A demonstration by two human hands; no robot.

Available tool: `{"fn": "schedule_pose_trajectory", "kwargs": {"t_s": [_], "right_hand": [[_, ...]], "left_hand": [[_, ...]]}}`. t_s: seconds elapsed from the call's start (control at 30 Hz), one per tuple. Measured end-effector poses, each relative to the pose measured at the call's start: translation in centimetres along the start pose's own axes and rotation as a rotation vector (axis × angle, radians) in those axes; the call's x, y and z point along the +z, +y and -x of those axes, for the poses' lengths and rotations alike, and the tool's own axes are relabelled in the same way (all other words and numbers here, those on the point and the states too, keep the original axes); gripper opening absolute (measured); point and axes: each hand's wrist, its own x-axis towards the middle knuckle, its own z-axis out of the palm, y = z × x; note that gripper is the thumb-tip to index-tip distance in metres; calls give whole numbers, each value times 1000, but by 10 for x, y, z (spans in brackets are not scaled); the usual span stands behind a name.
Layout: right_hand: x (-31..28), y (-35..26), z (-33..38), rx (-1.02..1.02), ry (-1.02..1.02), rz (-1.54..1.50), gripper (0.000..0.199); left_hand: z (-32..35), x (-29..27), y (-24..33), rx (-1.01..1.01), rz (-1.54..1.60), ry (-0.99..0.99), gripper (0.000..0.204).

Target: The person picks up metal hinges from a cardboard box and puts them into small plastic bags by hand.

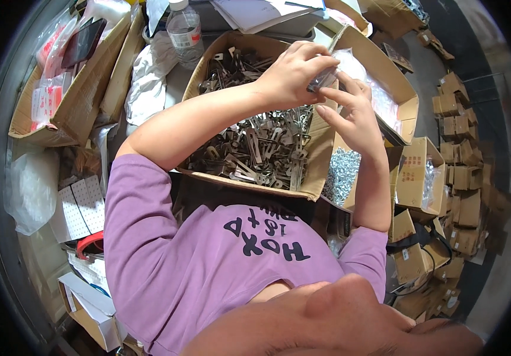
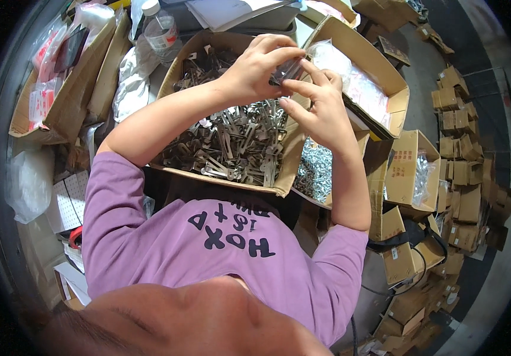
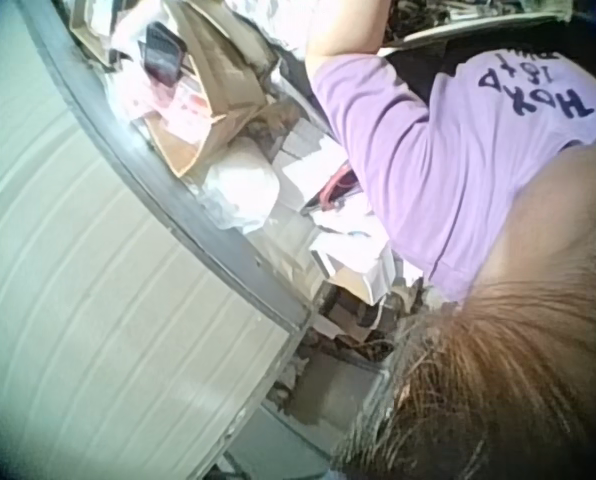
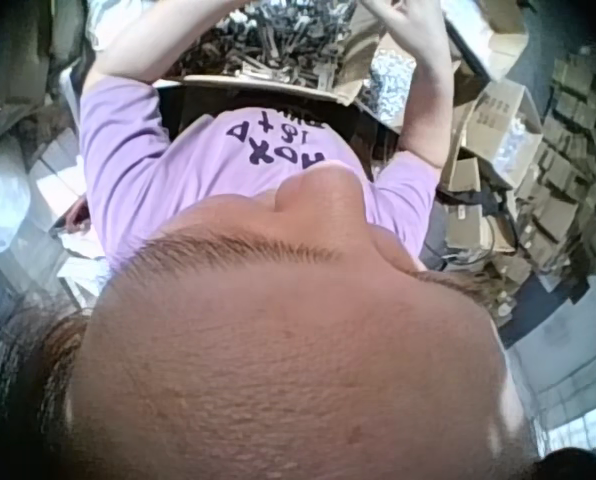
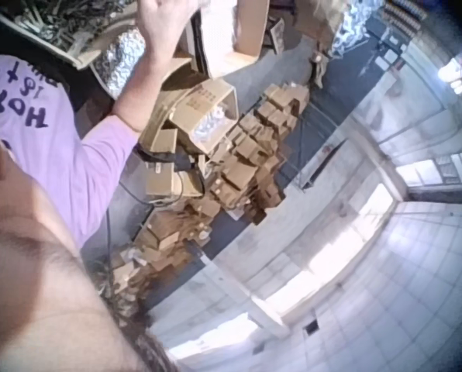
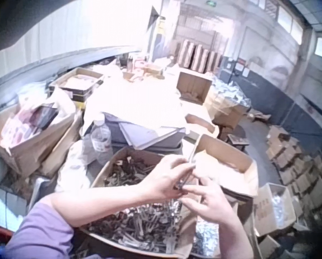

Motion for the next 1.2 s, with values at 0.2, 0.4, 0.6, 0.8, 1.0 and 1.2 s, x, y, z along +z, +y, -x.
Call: {"fn": "schedule_pose_trajectory", "kwargs": {"t_s": [0.2,0.4,0.6,0.8,1.0,1.2], "right_hand": [[13,-17,-10,5,141,-210,24],[47,-42,-9,-90,-361,-117,15],[86,-65,-30,-50,-761,196,23],[98,-60,-22,-115,-683,186,19],[84,-56,-23,-42,-752,31,22],[78,-38,-31,-215,-851,-91,25]], "left_hand": [[-4,-3,-13,-243,68,-301,30],[-3,-7,-37,-468,220,-137,30],[2,2,-36,-511,223,-208,32],[3,5,-37,-523,227,-232,33],[3,3,-37,-523,255,-227,33],[3,2,-36,-515,218,-258,33]]}}
